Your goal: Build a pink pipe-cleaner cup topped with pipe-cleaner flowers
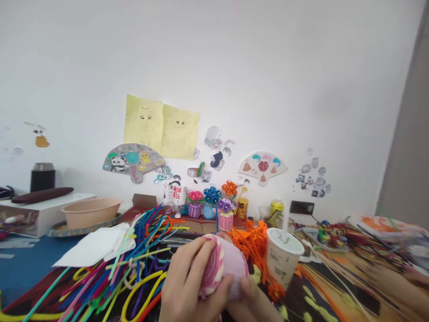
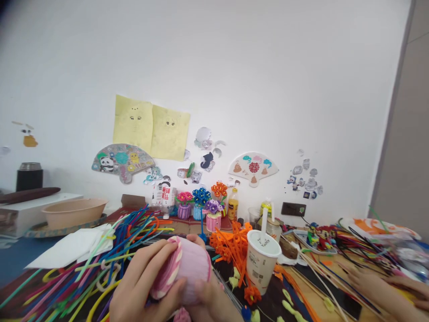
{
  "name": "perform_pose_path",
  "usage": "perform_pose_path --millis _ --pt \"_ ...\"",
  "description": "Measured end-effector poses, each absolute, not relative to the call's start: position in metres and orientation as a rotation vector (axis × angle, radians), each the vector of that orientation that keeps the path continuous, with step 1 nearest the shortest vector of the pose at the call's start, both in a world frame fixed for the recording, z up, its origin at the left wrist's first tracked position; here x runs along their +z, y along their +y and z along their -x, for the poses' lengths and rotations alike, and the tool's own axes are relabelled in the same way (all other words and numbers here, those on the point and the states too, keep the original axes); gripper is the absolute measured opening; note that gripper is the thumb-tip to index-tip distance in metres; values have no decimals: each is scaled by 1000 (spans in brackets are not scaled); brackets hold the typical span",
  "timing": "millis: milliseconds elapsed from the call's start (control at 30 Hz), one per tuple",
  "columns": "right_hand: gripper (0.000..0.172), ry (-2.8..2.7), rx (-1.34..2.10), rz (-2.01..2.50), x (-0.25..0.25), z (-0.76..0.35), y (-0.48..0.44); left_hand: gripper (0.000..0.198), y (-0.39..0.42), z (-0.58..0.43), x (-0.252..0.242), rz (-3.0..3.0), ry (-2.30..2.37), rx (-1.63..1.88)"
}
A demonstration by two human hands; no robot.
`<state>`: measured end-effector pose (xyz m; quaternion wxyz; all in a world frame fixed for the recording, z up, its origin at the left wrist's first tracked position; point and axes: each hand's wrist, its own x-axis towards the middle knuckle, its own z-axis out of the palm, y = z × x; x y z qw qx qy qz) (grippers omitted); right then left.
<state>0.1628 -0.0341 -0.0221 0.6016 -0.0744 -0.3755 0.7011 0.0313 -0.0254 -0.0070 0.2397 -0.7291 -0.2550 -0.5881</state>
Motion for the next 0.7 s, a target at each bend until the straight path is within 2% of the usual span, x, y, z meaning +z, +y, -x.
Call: perform_pose_path --millis 67,167,367,567,700 --pt "74 -903 1622 180 -23 -163 -33 36 -25 -30 -8 1984 -754 -1615" --pt "64 -870 1653 260 -26 -163 -29 40 -25 -29 -8 2001 -750 -1580" --pt "56 -821 1703 359 -32 -166 -26 36 -29 -35 -8 2008 -754 -1630" --pt "63 -825 1772 382 -32 -169 -28 35 -32 -41 -11 2005 -786 -1735" --pt "61 -876 1724 435 -29 -170 -30 34 -31 -41 -11 2007 -774 -1756"
